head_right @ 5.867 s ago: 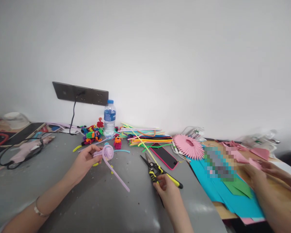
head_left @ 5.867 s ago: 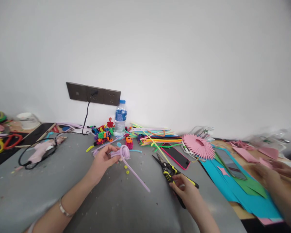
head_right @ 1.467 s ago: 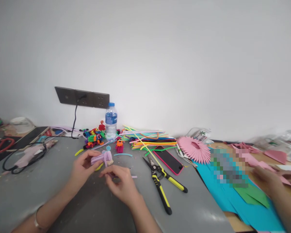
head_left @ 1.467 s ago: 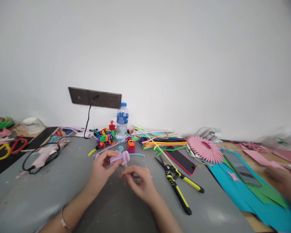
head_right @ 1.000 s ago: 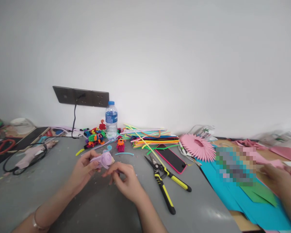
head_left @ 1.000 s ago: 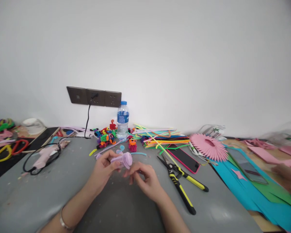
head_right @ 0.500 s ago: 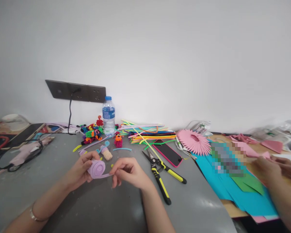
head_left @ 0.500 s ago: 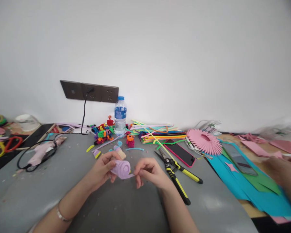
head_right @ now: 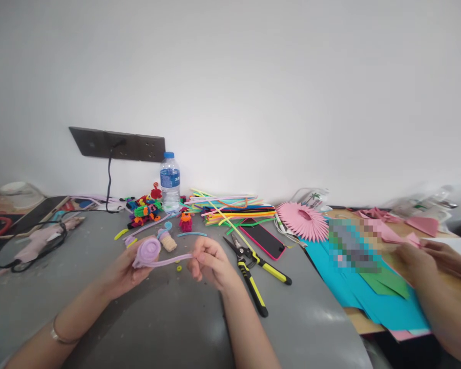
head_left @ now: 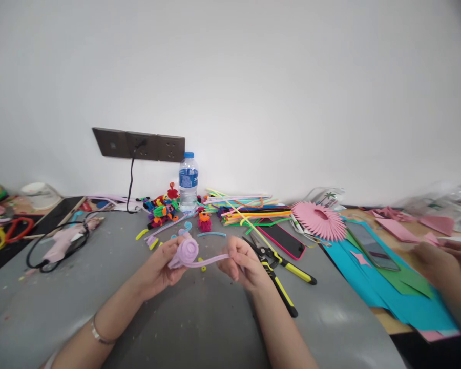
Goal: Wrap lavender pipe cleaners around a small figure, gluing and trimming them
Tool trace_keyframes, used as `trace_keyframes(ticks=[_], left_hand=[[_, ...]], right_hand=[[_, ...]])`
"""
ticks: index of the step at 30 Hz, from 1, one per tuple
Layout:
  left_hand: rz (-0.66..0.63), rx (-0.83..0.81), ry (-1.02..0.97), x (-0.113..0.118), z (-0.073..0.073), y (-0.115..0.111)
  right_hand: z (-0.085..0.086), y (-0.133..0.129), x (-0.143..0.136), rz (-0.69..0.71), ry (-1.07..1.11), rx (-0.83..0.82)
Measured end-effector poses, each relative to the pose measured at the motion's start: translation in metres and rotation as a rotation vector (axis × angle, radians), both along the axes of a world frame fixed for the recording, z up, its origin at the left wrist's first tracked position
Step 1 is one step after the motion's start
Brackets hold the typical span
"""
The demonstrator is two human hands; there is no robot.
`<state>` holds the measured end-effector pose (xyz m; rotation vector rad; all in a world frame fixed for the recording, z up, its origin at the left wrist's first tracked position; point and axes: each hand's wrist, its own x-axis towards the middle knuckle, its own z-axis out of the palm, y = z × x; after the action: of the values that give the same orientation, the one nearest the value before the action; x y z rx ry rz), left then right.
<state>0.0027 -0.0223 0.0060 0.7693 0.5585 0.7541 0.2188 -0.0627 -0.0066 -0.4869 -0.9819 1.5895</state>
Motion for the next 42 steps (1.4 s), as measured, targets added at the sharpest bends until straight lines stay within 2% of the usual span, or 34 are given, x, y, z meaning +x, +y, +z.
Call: trace_keyframes(ticks=[5,9,15,19,24,27,32,38,42], left_hand=[[-0.069,-0.076,-0.107,-0.002,0.003,-0.005],[-0.103,-0.095,-0.226,-0.004,0.006,-0.006],[-0.138,-0.027,-0.198,-0.001,0.007,-0.006],[-0.183,0.027,-0.133,0.000,-0.001,-0.006],[-0.253,0.150,-0.039,-0.001,-0.010,-0.007],[-0.278,0.319,0.146,0.000,-0.008,-0.008],[-0.289,0.569,0.466,0.005,-0.003,-0.007],[-0.163,0.832,0.746,0.008,-0.004,-0.005],[-0.041,0.865,0.840,0.009,-0.008,-0.002]], right_hand=[[-0.001,-0.003,-0.005,0.101,0.183,-0.114],[0.000,-0.004,-0.013,0.083,0.293,-0.133],[-0.005,0.008,-0.026,0.037,0.250,-0.269],[-0.012,0.015,-0.030,-0.071,0.203,-0.322],[-0.012,0.016,-0.031,-0.056,0.101,-0.318],[-0.011,0.018,-0.030,-0.133,0.050,-0.264],[-0.013,0.021,-0.028,-0.396,-0.169,-0.048],[-0.010,0.012,-0.028,-0.708,-0.425,0.238],[-0.009,0.006,-0.026,-0.779,-0.537,0.424]])
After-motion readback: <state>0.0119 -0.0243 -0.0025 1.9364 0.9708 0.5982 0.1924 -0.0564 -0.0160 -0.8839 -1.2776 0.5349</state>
